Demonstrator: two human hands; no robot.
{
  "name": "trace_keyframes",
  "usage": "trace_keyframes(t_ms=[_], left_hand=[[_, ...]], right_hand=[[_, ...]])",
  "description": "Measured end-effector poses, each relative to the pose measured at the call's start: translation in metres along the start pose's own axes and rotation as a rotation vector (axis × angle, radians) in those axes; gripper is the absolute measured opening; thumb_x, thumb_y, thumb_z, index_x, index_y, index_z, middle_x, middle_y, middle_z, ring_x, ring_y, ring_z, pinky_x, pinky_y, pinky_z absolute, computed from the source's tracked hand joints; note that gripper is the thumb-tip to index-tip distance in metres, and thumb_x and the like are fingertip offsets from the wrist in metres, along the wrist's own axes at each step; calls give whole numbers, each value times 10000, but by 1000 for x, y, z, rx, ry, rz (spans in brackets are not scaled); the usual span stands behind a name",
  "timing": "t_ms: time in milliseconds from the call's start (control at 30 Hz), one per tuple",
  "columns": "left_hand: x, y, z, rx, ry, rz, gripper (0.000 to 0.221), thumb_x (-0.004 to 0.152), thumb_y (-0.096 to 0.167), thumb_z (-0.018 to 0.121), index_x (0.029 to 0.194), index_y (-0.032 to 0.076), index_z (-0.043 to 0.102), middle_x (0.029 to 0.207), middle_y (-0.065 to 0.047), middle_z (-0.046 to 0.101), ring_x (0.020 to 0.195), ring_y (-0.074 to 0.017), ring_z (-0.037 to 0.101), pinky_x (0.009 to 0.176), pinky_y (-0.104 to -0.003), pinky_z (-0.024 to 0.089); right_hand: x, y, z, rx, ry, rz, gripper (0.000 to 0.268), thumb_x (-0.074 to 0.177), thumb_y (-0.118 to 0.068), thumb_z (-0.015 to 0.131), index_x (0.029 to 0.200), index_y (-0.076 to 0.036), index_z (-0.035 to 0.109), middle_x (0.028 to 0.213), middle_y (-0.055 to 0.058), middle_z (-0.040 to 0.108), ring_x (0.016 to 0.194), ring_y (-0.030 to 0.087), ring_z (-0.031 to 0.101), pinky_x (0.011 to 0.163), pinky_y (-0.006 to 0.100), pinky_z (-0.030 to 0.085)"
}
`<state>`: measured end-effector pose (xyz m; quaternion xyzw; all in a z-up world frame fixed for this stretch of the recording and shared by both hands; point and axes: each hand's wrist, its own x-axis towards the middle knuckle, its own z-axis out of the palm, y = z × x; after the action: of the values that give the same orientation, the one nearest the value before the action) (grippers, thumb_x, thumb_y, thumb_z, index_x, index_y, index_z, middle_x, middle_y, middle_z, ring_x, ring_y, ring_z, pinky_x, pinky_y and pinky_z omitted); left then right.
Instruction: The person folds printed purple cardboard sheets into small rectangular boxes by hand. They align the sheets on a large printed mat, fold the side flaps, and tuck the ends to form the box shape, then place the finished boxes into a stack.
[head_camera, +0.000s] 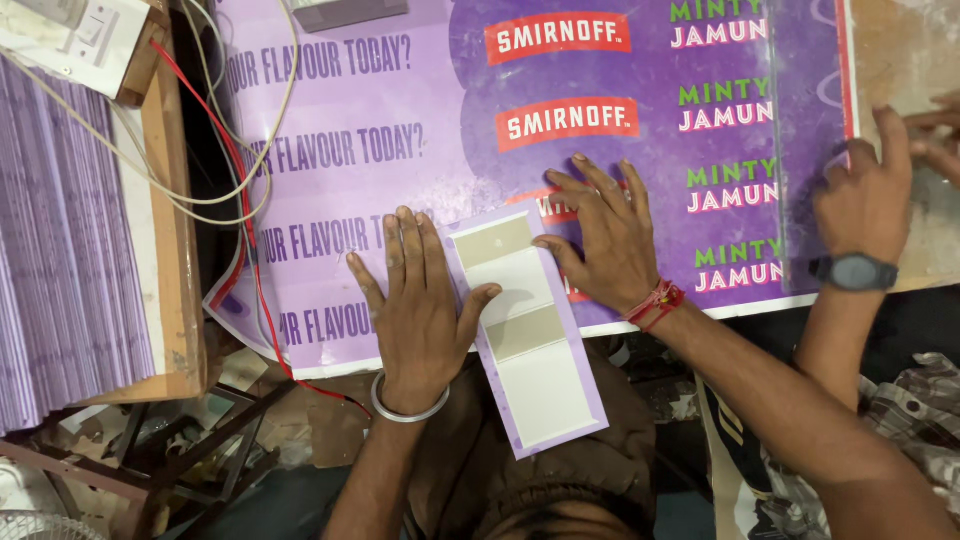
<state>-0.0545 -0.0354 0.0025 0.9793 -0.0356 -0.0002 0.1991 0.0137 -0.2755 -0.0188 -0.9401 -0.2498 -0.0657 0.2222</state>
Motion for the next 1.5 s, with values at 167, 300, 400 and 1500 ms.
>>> trace_keyframes(t_ms=[167, 300, 400, 1500], left_hand=[[1, -2, 5, 10, 17, 5, 950, 964, 614, 555, 1540, -107, 331, 1617, -287, 335, 1547, -402, 232, 1212, -669, 36], [7, 6, -23, -172, 211, 32, 584, 978, 421, 636, 1338, -34, 572, 1372, -217, 583, 1337, -383, 490, 1126, -577, 297], [20, 10, -59, -131, 137, 58, 184, 958, 231, 677, 1020, 58, 691, 984, -148, 654, 992, -350, 606, 870, -503, 433], [53, -34, 0, -1634, 142, -428, 321, 926, -38, 696, 1071, 75, 433, 668, 12, 547, 523, -67, 567, 469, -289, 576]], right_hand=[[-5, -2, 2, -45, 49, -45, 457, 984, -421, 693, 1257, -65, 605, 1382, 109, 653, 1432, 324, 477, 1224, 598, 245], [2, -17, -15, -75, 54, -119, 277, 980, -299, 702, 1187, -116, 685, 1142, 76, 670, 1166, 266, 579, 1039, 511, 374], [23, -22, -41, -123, -97, -151, 231, 902, -212, 715, 1126, -170, 749, 944, 13, 672, 928, 195, 594, 860, 453, 395], [-3, 0, -12, 1209, -432, 442, 396, 956, -189, 674, 1282, 2, 555, 913, 104, 798, 804, 137, 755, 703, 294, 613]])
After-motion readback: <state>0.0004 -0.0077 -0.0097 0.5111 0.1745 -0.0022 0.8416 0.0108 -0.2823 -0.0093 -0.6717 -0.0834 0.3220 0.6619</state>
